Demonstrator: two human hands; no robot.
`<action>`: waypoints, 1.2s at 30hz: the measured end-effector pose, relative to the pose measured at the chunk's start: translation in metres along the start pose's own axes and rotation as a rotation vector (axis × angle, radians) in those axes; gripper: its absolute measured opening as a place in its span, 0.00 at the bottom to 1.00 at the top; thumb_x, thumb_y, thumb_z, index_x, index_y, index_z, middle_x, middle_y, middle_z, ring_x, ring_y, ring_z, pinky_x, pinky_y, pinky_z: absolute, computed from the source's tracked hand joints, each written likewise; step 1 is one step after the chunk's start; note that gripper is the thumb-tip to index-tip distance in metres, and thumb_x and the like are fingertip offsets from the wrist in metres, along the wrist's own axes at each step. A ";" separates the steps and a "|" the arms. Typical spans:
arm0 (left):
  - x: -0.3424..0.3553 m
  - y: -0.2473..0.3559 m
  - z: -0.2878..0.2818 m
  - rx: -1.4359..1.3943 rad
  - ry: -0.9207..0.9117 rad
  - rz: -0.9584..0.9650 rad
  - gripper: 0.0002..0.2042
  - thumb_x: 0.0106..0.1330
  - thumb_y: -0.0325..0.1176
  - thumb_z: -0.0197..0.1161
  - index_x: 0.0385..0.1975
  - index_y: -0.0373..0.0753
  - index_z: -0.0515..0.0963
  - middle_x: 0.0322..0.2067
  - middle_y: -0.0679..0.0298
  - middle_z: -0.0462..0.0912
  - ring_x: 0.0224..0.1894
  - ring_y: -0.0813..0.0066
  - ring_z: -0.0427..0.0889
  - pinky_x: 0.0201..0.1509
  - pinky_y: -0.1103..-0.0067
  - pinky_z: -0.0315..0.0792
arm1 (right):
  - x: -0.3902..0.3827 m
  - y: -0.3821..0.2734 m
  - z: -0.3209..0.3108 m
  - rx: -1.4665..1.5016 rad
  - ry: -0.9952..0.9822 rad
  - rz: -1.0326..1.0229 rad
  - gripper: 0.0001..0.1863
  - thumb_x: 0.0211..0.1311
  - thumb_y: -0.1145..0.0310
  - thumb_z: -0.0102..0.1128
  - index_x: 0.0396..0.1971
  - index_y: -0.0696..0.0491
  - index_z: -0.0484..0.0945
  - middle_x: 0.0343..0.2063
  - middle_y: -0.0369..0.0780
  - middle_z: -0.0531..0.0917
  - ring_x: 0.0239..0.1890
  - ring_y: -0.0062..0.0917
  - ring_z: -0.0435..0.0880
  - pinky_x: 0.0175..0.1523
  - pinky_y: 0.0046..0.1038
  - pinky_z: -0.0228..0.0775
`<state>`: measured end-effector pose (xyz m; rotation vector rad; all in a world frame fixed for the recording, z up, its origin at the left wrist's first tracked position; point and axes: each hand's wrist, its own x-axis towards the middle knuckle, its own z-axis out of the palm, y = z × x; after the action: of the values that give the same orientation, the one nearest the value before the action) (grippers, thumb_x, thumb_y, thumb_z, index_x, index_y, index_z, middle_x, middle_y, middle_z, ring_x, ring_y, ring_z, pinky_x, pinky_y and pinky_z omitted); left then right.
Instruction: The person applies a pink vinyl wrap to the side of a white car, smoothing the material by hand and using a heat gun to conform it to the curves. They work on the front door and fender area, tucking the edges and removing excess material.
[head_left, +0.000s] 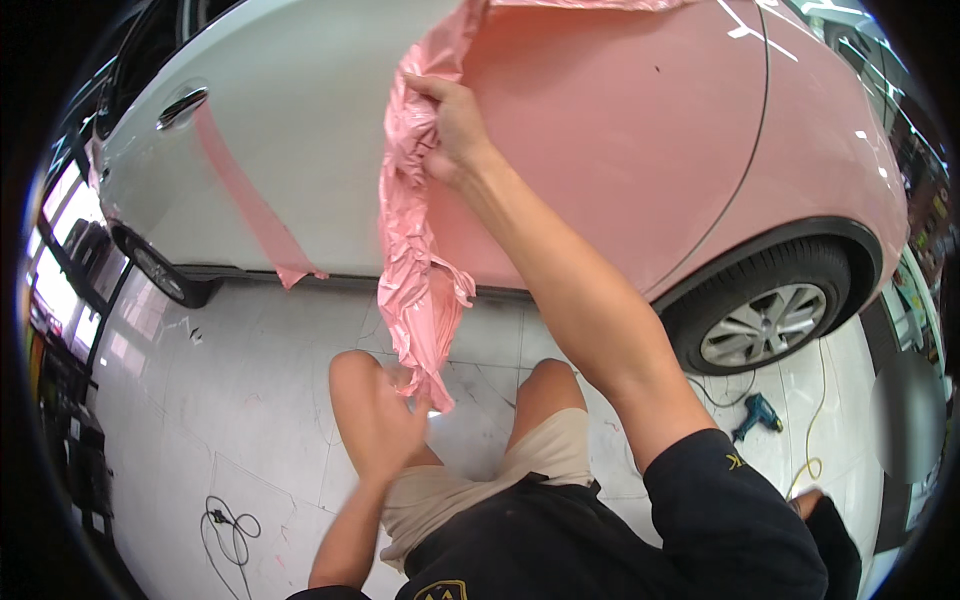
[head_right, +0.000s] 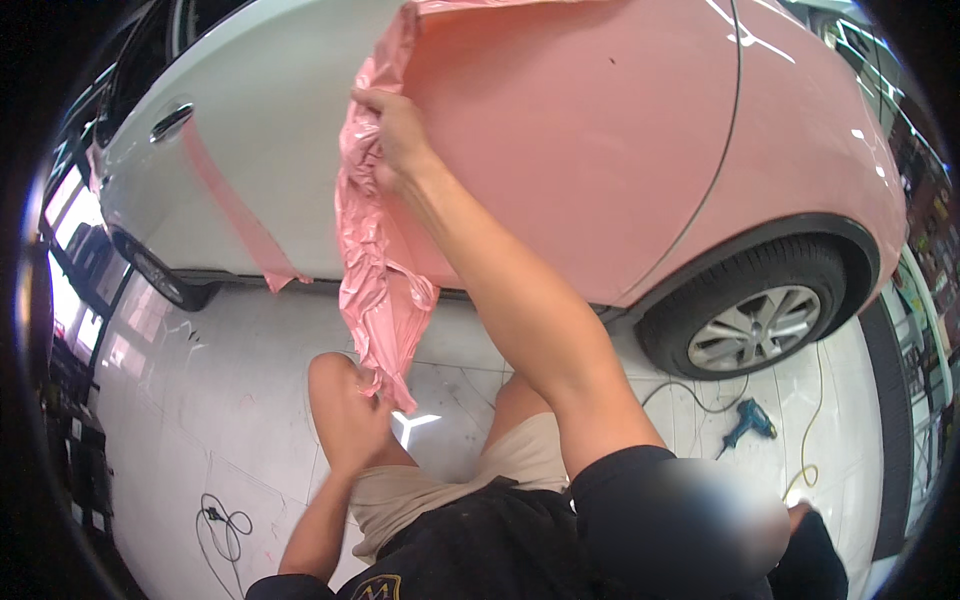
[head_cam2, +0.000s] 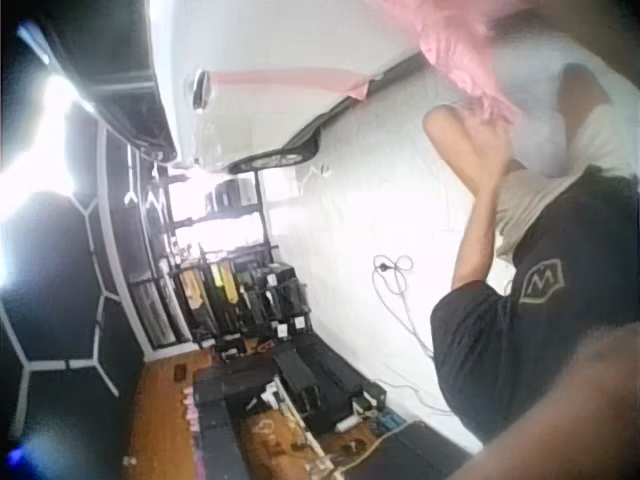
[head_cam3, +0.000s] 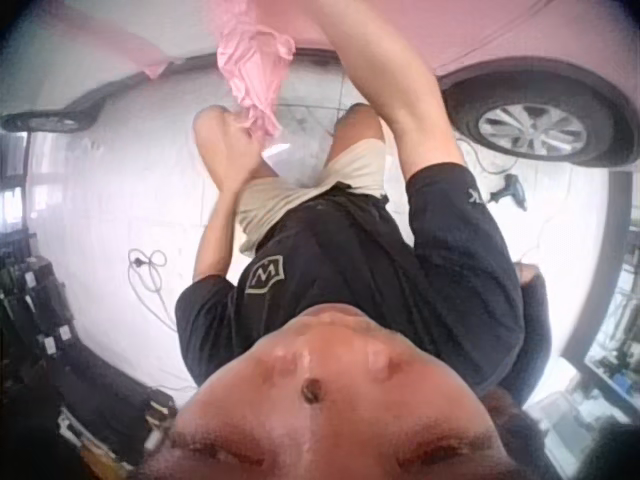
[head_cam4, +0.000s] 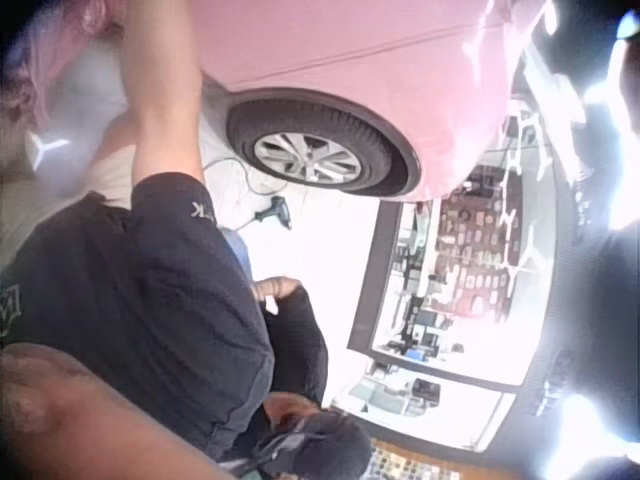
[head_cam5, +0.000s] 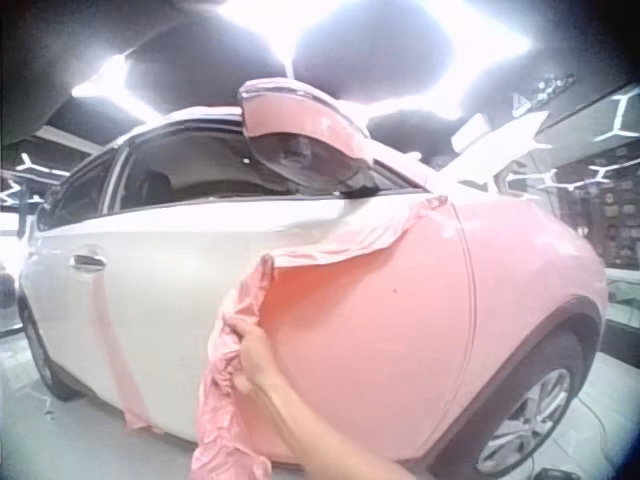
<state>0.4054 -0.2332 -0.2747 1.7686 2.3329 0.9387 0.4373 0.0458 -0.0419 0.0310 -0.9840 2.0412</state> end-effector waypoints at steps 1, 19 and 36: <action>0.018 -0.022 -0.021 -0.004 0.044 0.044 0.21 0.64 0.35 0.58 0.57 0.34 0.73 0.47 0.42 0.76 0.56 0.44 0.72 0.56 0.58 0.68 | -0.003 -0.001 -0.002 0.013 -0.022 -0.006 0.05 0.64 0.67 0.56 0.34 0.52 0.79 0.31 0.35 0.83 0.34 0.23 0.83 0.43 0.31 0.77; 0.204 0.029 -0.056 -0.542 0.506 0.168 0.19 0.64 0.33 0.65 0.51 0.29 0.76 0.45 0.48 0.85 0.48 0.53 0.84 0.52 0.68 0.74 | -0.060 0.006 -0.002 -0.863 0.124 -0.383 0.12 0.62 0.67 0.58 0.41 0.59 0.77 0.40 0.44 0.81 0.43 0.33 0.83 0.51 0.36 0.75; 0.191 0.057 -0.043 -0.463 0.423 -0.038 0.36 0.61 0.46 0.72 0.60 0.26 0.66 0.47 0.43 0.80 0.52 0.55 0.81 0.53 0.66 0.73 | 0.037 0.001 0.046 -2.800 -1.544 -0.177 0.10 0.63 0.69 0.58 0.42 0.45 0.84 0.54 0.36 0.80 0.66 0.35 0.71 0.66 0.37 0.68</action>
<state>0.3723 -0.0721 -0.1534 1.4400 2.0883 1.8158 0.3983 0.0413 0.0021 -0.1272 2.6042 1.1449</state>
